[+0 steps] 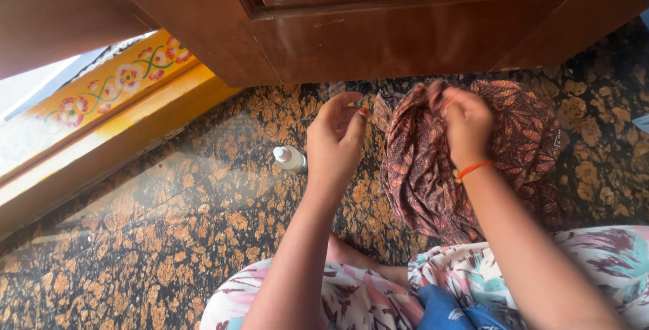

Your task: The person sits on the floor and cleans the lower section of a wooden door. They repeatedly spray a liquid from a small bottle onto the door and wipe it with a patterned cloth, focusing on the carved details and the bottom edge.

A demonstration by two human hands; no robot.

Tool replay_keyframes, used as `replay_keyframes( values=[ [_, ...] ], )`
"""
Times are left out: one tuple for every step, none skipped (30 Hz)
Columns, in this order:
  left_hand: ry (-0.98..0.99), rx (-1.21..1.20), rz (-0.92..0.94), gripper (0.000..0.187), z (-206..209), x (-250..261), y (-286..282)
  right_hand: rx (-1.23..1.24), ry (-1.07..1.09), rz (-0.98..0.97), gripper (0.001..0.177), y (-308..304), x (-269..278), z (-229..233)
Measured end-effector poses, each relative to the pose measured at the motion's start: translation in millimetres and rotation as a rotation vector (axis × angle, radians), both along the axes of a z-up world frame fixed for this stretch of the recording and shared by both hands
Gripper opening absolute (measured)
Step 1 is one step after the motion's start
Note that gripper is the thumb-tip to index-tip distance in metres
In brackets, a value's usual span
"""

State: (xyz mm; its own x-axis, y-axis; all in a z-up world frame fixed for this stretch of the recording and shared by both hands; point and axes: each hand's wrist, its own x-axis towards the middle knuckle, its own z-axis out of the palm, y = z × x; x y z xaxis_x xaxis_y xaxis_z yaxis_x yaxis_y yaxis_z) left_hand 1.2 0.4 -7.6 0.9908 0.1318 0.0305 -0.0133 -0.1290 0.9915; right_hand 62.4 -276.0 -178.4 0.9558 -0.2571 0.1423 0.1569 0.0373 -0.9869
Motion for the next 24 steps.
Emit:
replay_keyframes(
  values=[
    [-0.006,0.003,-0.005,0.029,-2,-2,-1,0.457,0.143,0.025,0.034,-6,7,-5],
    [0.000,-0.005,-0.007,0.029,-3,-5,-2,0.664,0.173,0.035,0.041,-9,19,-7],
    [-0.001,-0.014,-0.014,0.030,-3,-6,-2,0.870,0.193,0.040,0.048,-12,35,-3],
    [-0.002,-0.023,-0.022,0.030,-3,-6,-2,1.077,0.211,0.045,0.057,-13,43,4],
    [0.019,-0.002,-0.024,0.030,-1,-5,-2,1.037,0.237,0.024,0.062,-10,49,13],
    [0.039,0.018,-0.025,0.030,0,-5,-2,0.997,0.262,0.002,0.068,-4,55,24],
    [0.064,0.040,-0.023,0.029,0,-5,-1,0.957,0.294,-0.019,0.074,3,57,34],
    [0.046,0.035,-0.025,0.029,0,-5,1,0.979,0.265,0.028,0.073,8,56,44],
    [0.031,0.029,-0.025,0.029,-1,-5,1,0.999,0.239,0.077,0.071,11,54,51],
    [0.015,0.022,-0.026,0.028,-3,-4,2,1.019,0.214,0.125,0.070,14,53,55],
    [0.017,0.013,-0.023,0.028,-4,-4,3,1.016,0.193,0.159,0.070,14,52,58],
    [0.020,0.003,-0.021,0.029,-6,-3,4,1.013,0.172,0.193,0.069,11,51,60],
    [0.024,-0.006,-0.017,0.029,-7,-4,4,1.011,0.154,0.226,0.068,9,49,59],
    [0.028,0.001,-0.014,0.029,-8,-5,5,1.017,0.184,0.223,0.069,9,47,57],
    [0.025,0.007,-0.015,0.030,-7,-3,4,1.020,0.207,0.220,0.070,7,46,57],
    [0.022,0.012,-0.016,0.030,-6,-2,3,1.022,0.229,0.218,0.071,6,45,56],
    [0.008,0.028,-0.013,0.029,-5,-1,2,1.025,0.219,0.205,0.068,6,43,56],
    [-0.006,0.043,-0.010,0.029,-4,-1,2,1.028,0.209,0.192,0.066,6,40,54],
    [-0.017,0.059,-0.006,0.028,-4,-3,1,1.031,0.203,0.179,0.064,6,34,52],
    [-0.014,0.057,-0.017,0.028,-3,-3,1,1.016,0.185,0.178,0.060,8,28,48],
    [-0.011,0.055,-0.029,0.028,-3,-4,1,1.001,0.167,0.176,0.055,12,22,45],
    [-0.008,0.053,-0.040,0.028,-3,-6,1,0.986,0.150,0.174,0.051,15,13,44],
    [0.030,0.114,-0.055,0.029,-3,-7,1,0.933,0.191,0.171,0.050,17,-2,42],
    [0.068,0.176,-0.070,0.031,-4,-8,1,0.880,0.231,0.169,0.050,23,-24,40]
  ],
)
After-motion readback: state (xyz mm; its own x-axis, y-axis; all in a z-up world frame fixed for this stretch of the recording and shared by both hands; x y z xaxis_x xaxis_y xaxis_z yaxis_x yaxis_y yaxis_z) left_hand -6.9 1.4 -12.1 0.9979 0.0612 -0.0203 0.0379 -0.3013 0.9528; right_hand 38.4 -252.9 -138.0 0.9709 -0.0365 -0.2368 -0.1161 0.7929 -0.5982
